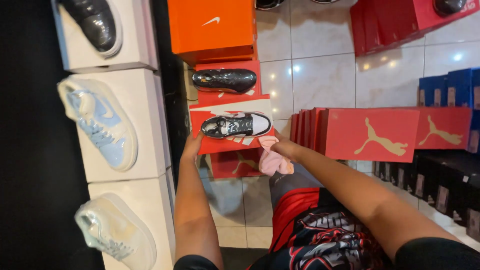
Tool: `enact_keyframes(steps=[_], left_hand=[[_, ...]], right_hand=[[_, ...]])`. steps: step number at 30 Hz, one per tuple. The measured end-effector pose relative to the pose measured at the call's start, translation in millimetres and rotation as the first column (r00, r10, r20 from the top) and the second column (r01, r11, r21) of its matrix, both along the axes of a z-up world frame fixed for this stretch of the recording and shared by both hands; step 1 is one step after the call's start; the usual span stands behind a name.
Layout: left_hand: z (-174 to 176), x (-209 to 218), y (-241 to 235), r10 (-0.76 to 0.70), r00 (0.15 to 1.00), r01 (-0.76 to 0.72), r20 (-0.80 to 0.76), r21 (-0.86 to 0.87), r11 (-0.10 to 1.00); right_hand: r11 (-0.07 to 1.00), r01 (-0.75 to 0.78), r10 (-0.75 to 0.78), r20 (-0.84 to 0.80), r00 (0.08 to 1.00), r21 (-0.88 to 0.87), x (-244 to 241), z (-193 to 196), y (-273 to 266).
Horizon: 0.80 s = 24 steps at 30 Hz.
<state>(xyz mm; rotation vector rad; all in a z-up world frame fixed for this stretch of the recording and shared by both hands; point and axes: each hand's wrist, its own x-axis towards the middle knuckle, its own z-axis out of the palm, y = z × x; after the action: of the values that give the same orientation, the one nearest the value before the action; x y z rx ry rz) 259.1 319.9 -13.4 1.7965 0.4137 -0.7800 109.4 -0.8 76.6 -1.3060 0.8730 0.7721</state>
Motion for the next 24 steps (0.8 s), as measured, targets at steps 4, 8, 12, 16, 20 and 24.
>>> enact_keyframes(steps=[4,8,12,16,20,24], left_hand=[[-71,-17,22,-0.024,0.999,0.021,0.022,0.130,0.991],[-64,-22,8,-0.003,0.998,-0.013,0.068,0.230,0.973],[-69,-22,13,-0.052,0.993,0.015,0.110,0.312,0.950],[-26,-37,-19,0.100,0.744,-0.312,0.661,0.211,0.926],[42,-89,-102,-0.054,0.491,-0.185,0.870,0.164,0.969],[82,-157,-241,-0.120,0.585,0.072,0.802,0.097,0.993]], right_hand=[[1.000,-0.001,0.000,-0.025,1.000,-0.031,-9,-23,7],[0.998,0.067,-0.068,-0.022,0.997,-0.017,-6,17,-4],[0.988,0.154,-0.154,0.006,0.988,0.015,-54,-101,-28],[0.917,0.392,-0.392,-0.003,0.920,0.071,-106,-85,-76],[0.727,0.681,-0.681,-0.035,0.732,0.089,-169,-73,-132],[0.485,0.870,-0.870,-0.049,0.490,0.087,-240,-55,-219]])
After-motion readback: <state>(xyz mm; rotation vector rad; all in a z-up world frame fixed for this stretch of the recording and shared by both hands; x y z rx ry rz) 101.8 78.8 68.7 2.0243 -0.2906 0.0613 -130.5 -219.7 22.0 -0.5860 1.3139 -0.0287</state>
